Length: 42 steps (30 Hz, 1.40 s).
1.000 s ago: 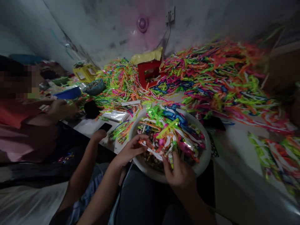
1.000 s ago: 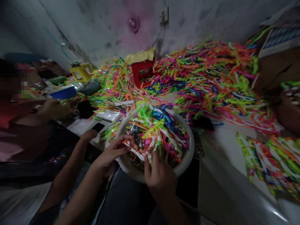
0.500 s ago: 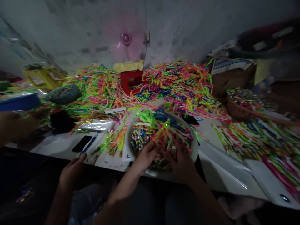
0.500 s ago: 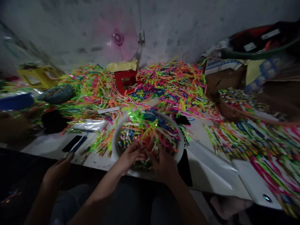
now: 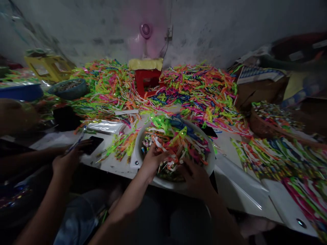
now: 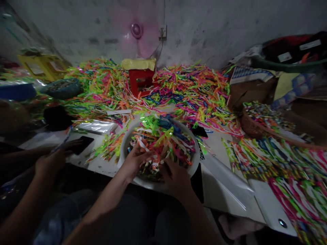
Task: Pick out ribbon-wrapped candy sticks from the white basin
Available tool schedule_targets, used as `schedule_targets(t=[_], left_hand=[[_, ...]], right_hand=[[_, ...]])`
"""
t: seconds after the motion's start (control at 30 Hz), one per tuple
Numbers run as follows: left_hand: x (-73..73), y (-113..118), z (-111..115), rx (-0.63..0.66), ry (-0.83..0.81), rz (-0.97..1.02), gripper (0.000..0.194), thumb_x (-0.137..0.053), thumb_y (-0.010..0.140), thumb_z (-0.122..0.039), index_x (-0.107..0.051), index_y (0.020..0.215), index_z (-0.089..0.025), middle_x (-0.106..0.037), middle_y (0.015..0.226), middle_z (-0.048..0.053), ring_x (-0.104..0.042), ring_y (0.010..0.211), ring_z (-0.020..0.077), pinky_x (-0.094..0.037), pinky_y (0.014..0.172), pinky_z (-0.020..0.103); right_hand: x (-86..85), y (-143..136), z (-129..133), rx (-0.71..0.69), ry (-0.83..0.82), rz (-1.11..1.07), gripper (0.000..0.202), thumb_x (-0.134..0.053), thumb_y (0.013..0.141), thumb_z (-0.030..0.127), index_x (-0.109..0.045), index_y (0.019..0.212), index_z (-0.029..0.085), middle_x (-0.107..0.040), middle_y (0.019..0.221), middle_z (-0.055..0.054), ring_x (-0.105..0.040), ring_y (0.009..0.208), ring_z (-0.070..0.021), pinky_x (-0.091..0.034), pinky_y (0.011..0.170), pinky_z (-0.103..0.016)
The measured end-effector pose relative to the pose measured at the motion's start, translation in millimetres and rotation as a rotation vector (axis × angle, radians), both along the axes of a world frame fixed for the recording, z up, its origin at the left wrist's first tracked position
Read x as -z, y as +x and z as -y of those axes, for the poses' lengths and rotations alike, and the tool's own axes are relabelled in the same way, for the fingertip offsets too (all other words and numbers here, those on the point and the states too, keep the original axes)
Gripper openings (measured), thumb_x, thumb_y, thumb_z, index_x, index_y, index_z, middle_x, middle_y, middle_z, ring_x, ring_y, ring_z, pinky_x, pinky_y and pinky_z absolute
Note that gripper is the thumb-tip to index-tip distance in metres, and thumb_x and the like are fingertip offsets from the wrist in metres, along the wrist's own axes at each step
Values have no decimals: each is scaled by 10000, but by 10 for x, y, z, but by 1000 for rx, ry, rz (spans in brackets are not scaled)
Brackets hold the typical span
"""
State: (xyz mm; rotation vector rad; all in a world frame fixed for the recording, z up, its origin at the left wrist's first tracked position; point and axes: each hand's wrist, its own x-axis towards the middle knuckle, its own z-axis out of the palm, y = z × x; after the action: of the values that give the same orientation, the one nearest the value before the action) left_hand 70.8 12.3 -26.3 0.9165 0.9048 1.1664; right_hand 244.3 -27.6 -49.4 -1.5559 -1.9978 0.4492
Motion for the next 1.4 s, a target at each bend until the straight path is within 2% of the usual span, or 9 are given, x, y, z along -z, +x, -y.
schedule_targets(t=[0.1,0.23,0.43,0.67,0.8,1.0,1.07,1.27,1.4], left_hand=[[75,86,-43,-55,-47,67,554,-752,656,-258,-502,1146,-197,-639,754,-26,-616,643,106,-485,581,188],[92,53,-35,-54,-61,77,569,-753,643,-237,-497,1150,-193,-664,841,25,-628,706,124,-504,621,212],[59,65,-21,-74,-90,34,638,-756,632,-199,-465,1200,-202,-653,881,19,-628,763,132,-526,680,244],[104,46,-17,-47,-84,21,685,-751,655,-245,-423,1256,-237,-642,926,16,-627,819,151,-534,712,274],[130,45,-11,-36,-33,16,622,-725,689,-248,-438,1241,-247,-641,934,6,-618,819,143,-522,727,267],[106,35,-6,36,28,-15,371,-705,708,-227,-540,1036,-180,-652,850,0,-601,774,116,-478,714,212],[92,32,-6,51,20,-13,352,-694,718,-240,-537,1027,-182,-654,870,10,-607,775,128,-486,688,220],[89,20,-7,9,-19,-18,371,-695,715,-285,-533,1038,-201,-636,893,13,-611,795,143,-514,703,263],[106,27,-7,51,-8,-31,365,-687,728,-276,-518,1044,-204,-620,874,-2,-598,772,124,-506,703,256]], right_hand=[[4,-4,7,-26,50,-51,317,-402,906,376,-598,1049,171,-677,925,-86,-641,829,-197,-475,711,-279],[32,-6,16,-81,59,12,313,-389,916,343,-624,1036,175,-679,923,-89,-636,836,-197,-461,709,-267],[76,-55,24,12,110,34,286,-479,871,347,-632,1056,191,-689,933,-69,-643,828,-191,-458,735,-264],[95,-72,31,84,156,54,282,-481,879,386,-651,996,194,-691,847,-52,-643,751,-180,-435,666,-246],[80,-66,23,86,130,77,283,-464,889,389,-658,957,194,-693,857,-54,-644,748,-175,-411,623,-237],[-23,-44,7,-7,-15,123,238,-496,868,352,-678,943,217,-697,840,-37,-643,753,-173,-409,627,-238],[-35,-46,5,-27,-25,101,246,-495,869,358,-682,942,216,-696,834,-39,-639,755,-172,-412,635,-240],[19,-89,23,33,65,24,269,-518,849,393,-689,926,200,-693,858,-68,-631,774,-188,-432,700,-264],[-25,-93,17,11,-6,-33,260,-507,852,381,-669,919,189,-679,845,-68,-611,761,-188,-422,696,-271]])
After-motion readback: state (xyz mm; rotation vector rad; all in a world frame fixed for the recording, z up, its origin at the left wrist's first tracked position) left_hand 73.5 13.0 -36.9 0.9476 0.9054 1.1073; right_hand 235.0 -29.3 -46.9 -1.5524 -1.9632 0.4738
